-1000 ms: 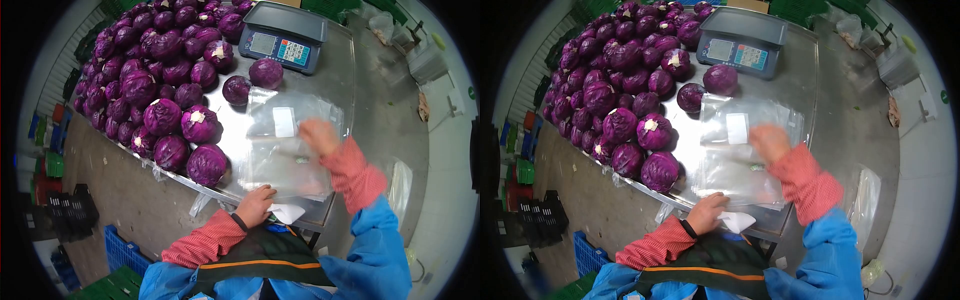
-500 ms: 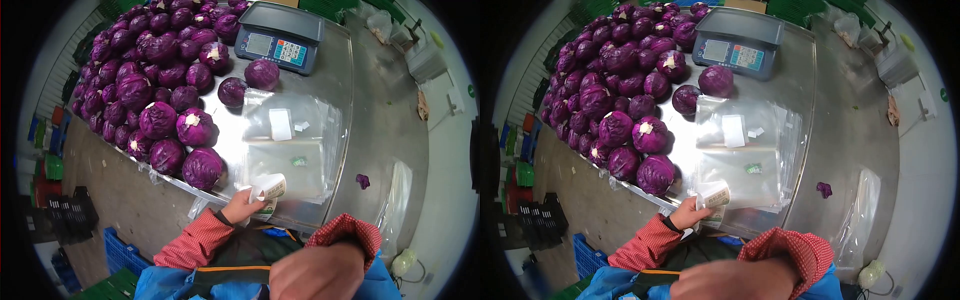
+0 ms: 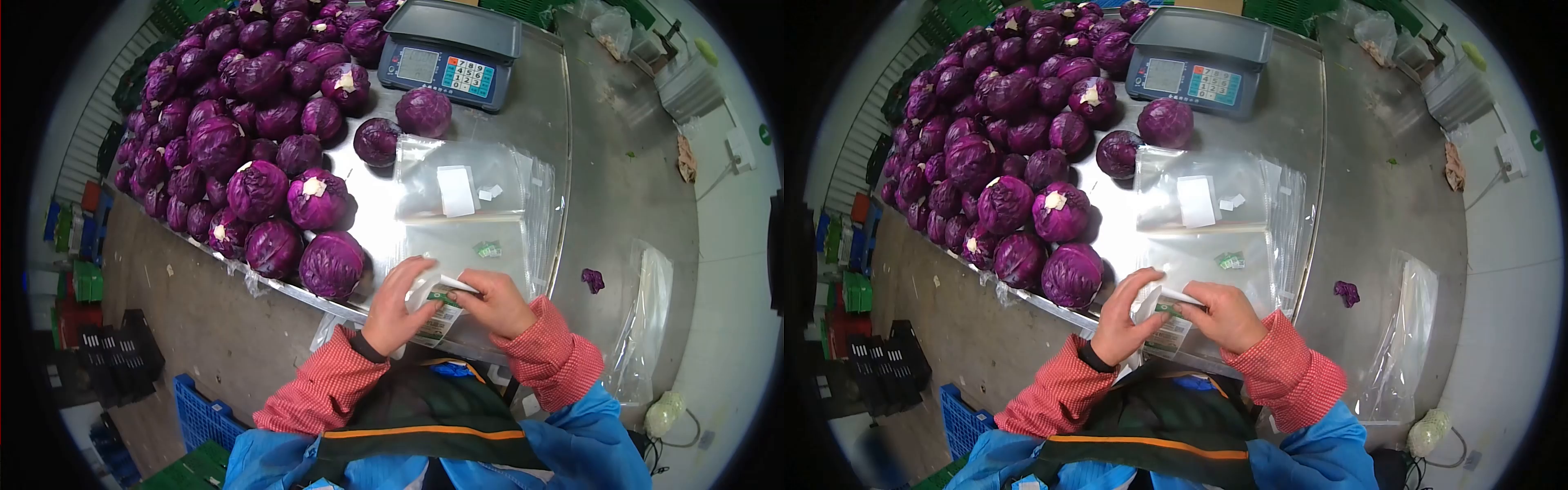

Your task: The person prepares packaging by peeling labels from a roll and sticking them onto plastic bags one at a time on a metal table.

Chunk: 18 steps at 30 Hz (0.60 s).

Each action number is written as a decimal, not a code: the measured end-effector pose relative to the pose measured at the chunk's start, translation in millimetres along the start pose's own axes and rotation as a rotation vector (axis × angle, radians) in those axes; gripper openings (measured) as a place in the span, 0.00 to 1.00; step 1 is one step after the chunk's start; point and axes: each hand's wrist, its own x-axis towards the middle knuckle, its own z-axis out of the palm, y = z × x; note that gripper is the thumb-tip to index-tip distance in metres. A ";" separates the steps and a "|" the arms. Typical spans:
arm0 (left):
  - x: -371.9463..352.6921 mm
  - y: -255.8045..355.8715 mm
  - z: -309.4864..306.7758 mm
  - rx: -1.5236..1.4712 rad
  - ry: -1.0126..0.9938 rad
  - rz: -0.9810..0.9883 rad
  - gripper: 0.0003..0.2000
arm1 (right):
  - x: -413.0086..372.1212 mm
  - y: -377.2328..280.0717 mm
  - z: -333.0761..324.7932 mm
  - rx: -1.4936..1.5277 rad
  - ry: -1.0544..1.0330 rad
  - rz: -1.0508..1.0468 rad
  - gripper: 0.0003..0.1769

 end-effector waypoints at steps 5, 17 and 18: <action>-10.7 -19.6 22.5 -0.521 -0.227 -0.589 0.08 | 1.2 -8.9 11.9 -0.242 0.286 -0.196 0.06; -70.6 -21.0 43.9 -0.292 -0.979 -0.799 0.21 | 45.3 63.1 -26.3 0.129 0.621 0.194 0.09; -80.3 -24.8 42.0 -0.301 -0.932 -0.672 0.21 | 50.3 67.9 -22.4 0.003 0.511 0.217 0.11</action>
